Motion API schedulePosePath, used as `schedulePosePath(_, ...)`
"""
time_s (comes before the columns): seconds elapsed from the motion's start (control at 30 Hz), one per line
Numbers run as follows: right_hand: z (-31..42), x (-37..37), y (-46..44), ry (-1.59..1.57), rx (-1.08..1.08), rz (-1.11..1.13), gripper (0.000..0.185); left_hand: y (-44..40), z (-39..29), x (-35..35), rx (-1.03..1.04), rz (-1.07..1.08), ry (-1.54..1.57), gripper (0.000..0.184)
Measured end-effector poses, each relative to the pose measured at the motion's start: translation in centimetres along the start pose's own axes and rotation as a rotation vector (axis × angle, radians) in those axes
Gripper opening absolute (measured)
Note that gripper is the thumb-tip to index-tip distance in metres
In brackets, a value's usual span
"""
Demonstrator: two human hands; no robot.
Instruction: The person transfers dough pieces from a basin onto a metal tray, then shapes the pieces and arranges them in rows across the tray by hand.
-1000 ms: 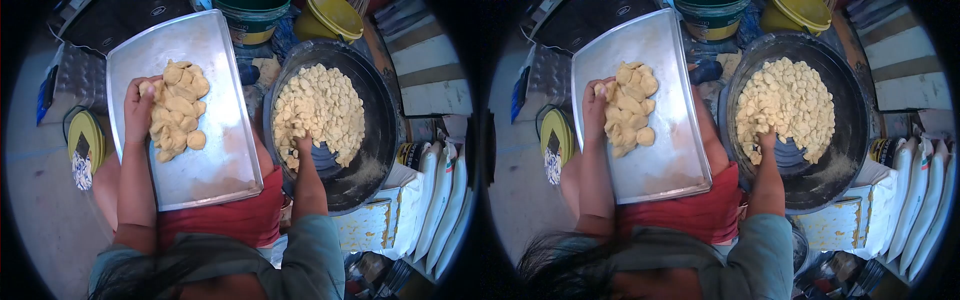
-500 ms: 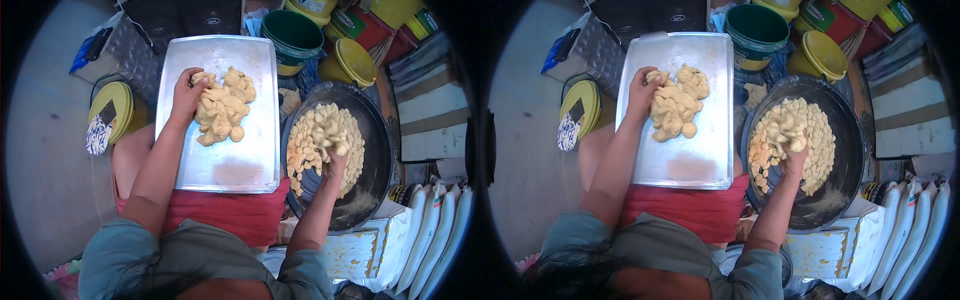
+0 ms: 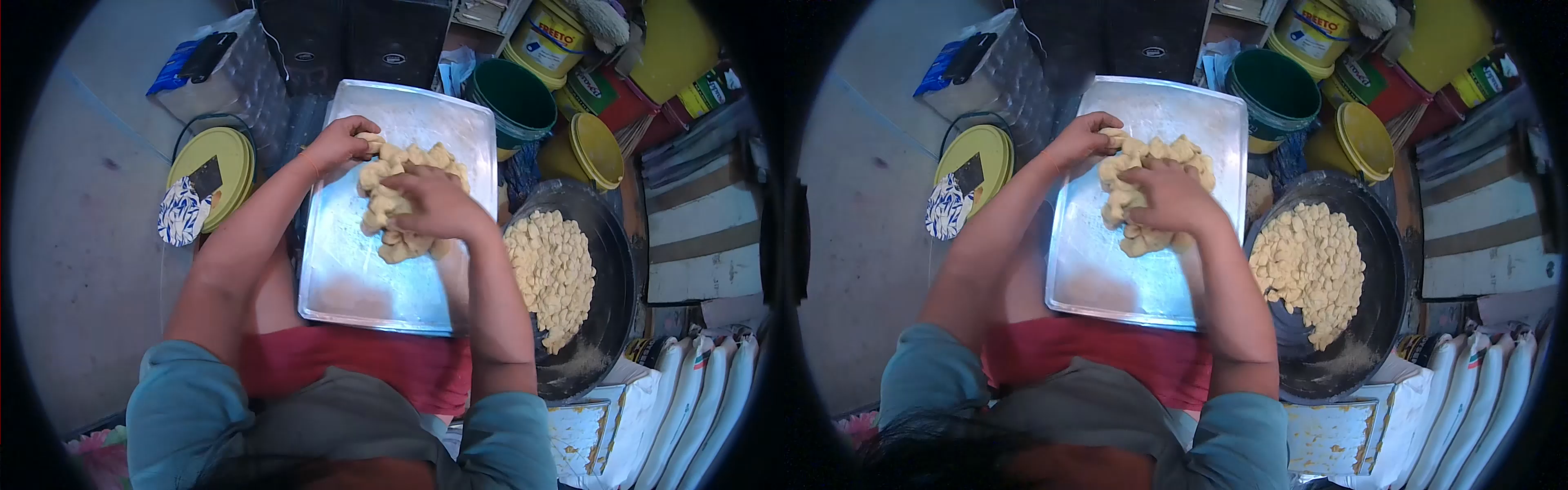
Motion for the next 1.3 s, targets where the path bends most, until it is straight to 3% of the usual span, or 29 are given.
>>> schedulePosePath(0.1, -2.5, -2.3, -2.8, -0.309, 0.111, -0.060, 0.056, -0.4, -1.2, -0.3, 0.002, 0.021, 0.068, 0.027)
schedulePosePath(0.13, -2.2, -3.3, -4.1, -0.179, 0.198, -0.108, 0.058, -0.7, -1.4, -0.3, 0.001, 0.026, 0.101, 0.025)
schedulePosePath(0.23, -2.8, -2.0, -8.4, -0.270, 0.198, -0.259, 0.059, -1.9, -1.3, -0.2, -0.004, 0.039, 0.247, 0.022)
schedulePosePath(0.27, -3.3, -0.7, -9.9, -0.255, 0.104, -0.361, 0.053, -2.3, -1.2, -0.1, -0.003, 0.040, 0.328, 0.021)
schedulePosePath(0.33, -3.6, -0.2, -11.6, -0.438, 0.155, -0.315, 0.049, -3.0, -1.6, -0.1, 0.010, 0.027, 0.421, 0.018)
schedulePosePath(0.53, -7.4, -1.5, -15.1, -0.877, 0.167, -0.310, 0.024, -5.7, -2.9, -1.7, 0.157, -0.087, 0.277, 0.020)
schedulePosePath(0.7, -9.7, -0.7, -17.1, -0.704, 0.200, -0.419, 0.021, -7.1, -1.6, -2.9, 0.188, -0.118, 0.295, 0.031)
schedulePosePath(0.8, -9.2, -0.1, -17.5, -0.343, 0.162, -0.437, 0.029, -7.7, -0.8, -4.2, 0.306, -0.094, -0.349, 0.037)
schedulePosePath(0.9, -8.9, -0.7, -17.1, -0.190, 0.247, -0.317, 0.032, -7.3, -1.2, -4.3, 0.490, -0.216, -0.566, 0.039)
schedulePosePath(1.0, -5.8, -1.6, -13.9, -0.270, 0.156, 0.049, 0.033, -6.0, -3.9, -4.0, 0.534, -0.381, -0.712, 0.037)
schedulePosePath(1.07, -5.6, 0.5, -12.2, -0.337, 0.092, 0.260, 0.027, -6.5, -3.5, -3.9, 0.580, -0.318, -0.799, 0.032)
schedulePosePath(1.17, -5.8, -0.3, -12.5, -0.314, 0.000, 0.213, 0.022, -7.4, -2.2, -3.0, 0.718, -0.202, -1.016, 0.024)
schedulePosePath(1.23, -6.7, -2.3, -12.7, -0.634, 0.237, 0.084, 0.018, -7.3, -1.7, -2.4, 0.798, -0.163, -1.138, 0.022)
schedulePosePath(1.3, -7.7, -2.6, -13.5, -0.636, 0.230, -0.003, 0.021, -7.1, -1.4, -2.2, 0.854, -0.164, -1.212, 0.024)
Point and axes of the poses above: each hand's wrist, its own y-axis away from the middle knuckle, its own x-axis out of the palm, z = x × y, the point moved 3 cm from there along -y, towards the middle knuckle, and after that the axes turned 4 degrees about x, right-handed, at the moved point
